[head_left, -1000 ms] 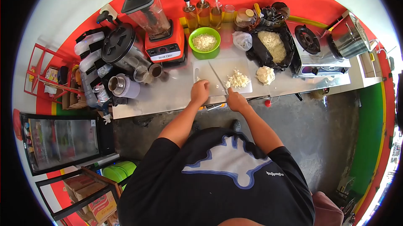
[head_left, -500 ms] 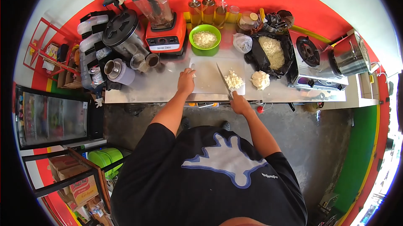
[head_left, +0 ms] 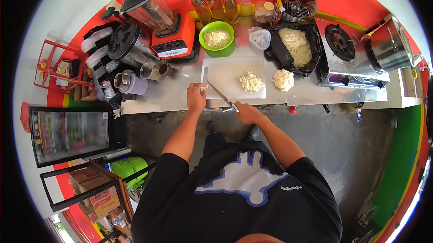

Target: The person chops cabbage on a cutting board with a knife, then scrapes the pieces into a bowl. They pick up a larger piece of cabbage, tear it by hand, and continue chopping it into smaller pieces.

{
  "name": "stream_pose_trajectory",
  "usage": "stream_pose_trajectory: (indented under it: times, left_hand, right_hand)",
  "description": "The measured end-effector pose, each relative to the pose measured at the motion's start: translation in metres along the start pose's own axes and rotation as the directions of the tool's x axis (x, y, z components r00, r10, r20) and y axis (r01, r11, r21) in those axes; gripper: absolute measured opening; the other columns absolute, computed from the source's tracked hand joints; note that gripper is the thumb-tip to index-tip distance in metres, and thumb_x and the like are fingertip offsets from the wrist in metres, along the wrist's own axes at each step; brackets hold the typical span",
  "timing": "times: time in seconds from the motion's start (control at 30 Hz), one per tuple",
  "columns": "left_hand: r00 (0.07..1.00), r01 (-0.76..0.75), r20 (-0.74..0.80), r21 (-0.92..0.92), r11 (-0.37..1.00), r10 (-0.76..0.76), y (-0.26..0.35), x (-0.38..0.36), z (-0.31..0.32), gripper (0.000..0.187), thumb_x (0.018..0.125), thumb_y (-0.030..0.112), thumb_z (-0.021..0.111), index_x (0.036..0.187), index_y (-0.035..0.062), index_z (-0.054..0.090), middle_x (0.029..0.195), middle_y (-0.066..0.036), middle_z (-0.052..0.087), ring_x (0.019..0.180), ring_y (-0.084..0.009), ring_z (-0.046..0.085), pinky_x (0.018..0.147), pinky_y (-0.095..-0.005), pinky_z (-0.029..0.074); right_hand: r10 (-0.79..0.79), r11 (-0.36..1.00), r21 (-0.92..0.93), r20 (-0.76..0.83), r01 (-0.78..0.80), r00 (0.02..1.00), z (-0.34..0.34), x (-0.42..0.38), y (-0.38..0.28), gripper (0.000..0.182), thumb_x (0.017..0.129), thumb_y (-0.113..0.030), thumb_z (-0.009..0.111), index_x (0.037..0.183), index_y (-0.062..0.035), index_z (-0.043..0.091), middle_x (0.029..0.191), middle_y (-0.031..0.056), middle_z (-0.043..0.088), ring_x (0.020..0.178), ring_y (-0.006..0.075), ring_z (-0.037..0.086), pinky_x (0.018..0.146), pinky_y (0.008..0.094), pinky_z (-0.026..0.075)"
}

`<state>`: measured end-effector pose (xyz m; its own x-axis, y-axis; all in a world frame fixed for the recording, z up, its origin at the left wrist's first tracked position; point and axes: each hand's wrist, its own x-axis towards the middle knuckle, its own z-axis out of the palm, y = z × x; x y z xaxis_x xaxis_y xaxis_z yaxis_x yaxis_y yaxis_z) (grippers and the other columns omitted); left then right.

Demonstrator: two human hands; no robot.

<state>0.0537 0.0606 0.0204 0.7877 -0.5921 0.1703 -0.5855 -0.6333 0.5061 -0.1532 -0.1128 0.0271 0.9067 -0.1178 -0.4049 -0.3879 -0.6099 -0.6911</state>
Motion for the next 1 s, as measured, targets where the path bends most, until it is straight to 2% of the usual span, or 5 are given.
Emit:
stream_pose_trajectory:
  times: [0.23, 0.43, 0.57, 0.83, 1.0]
  left_hand:
    - [0.989, -0.087, -0.127, -0.033, 0.996, 0.082, 0.004, 0.001, 0.023, 0.022, 0.085, 0.007, 0.071, 0.106, 0.0116, 0.066, 0.112, -0.011, 0.063, 0.110, -0.0354, 0.054, 0.094, -0.0449, 0.046]
    - [0.989, 0.020, -0.150, 0.011, 1.000, -0.018, 0.038, -0.011, 0.028, 0.021, 0.084, 0.010, 0.071, 0.105, 0.0138, 0.068, 0.112, -0.005, 0.064, 0.114, -0.0302, 0.054, 0.098, -0.0457, 0.040]
    - [0.996, -0.068, -0.061, -0.010, 0.998, 0.068, 0.057, -0.022, 0.042, 0.017, 0.086, 0.017, 0.072, 0.103, 0.0157, 0.070, 0.108, -0.001, 0.065, 0.111, -0.0269, 0.056, 0.099, -0.0448, 0.036]
    - [0.968, -0.242, 0.044, -0.105, 0.965, 0.247, 0.071, -0.012, 0.042, 0.017, 0.090, 0.023, 0.068, 0.105, 0.0140, 0.071, 0.104, -0.001, 0.064, 0.107, -0.0238, 0.055, 0.096, -0.0437, 0.033]
    - [0.943, -0.329, -0.003, -0.137, 0.934, 0.332, 0.058, 0.003, 0.056, 0.010, 0.093, 0.018, 0.064, 0.100, 0.0132, 0.068, 0.097, -0.003, 0.058, 0.097, -0.0270, 0.054, 0.088, -0.0418, 0.044]
  right_hand:
    - [0.079, 0.990, 0.134, -0.268, -0.044, 0.960, -0.017, -0.034, 0.046, 0.038, 0.093, -0.020, 0.058, 0.124, -0.0005, 0.046, 0.095, 0.0354, 0.066, 0.095, 0.0540, 0.062, 0.084, 0.0613, 0.047]
    - [0.102, 0.935, 0.353, -0.189, -0.029, 0.977, -0.015, -0.025, 0.037, 0.039, 0.092, -0.017, 0.060, 0.124, 0.0013, 0.046, 0.085, 0.0354, 0.064, 0.087, 0.0556, 0.061, 0.078, 0.0614, 0.047]
    - [0.023, 0.942, 0.329, -0.241, 0.059, 0.970, 0.001, -0.013, 0.020, 0.038, 0.092, -0.016, 0.061, 0.122, 0.0010, 0.046, 0.084, 0.0357, 0.064, 0.084, 0.0563, 0.060, 0.075, 0.0631, 0.045]
    - [-0.082, 0.993, 0.048, -0.343, 0.105, 0.936, -0.006, -0.005, 0.004, 0.037, 0.095, -0.018, 0.059, 0.119, 0.0052, 0.045, 0.087, 0.0355, 0.064, 0.086, 0.0547, 0.063, 0.076, 0.0609, 0.049]
    - [0.148, 0.951, -0.237, -0.219, -0.199, 0.964, -0.034, 0.001, -0.039, 0.033, 0.098, -0.023, 0.054, 0.116, 0.0052, 0.048, 0.095, 0.0284, 0.070, 0.091, 0.0453, 0.070, 0.081, 0.0521, 0.057]
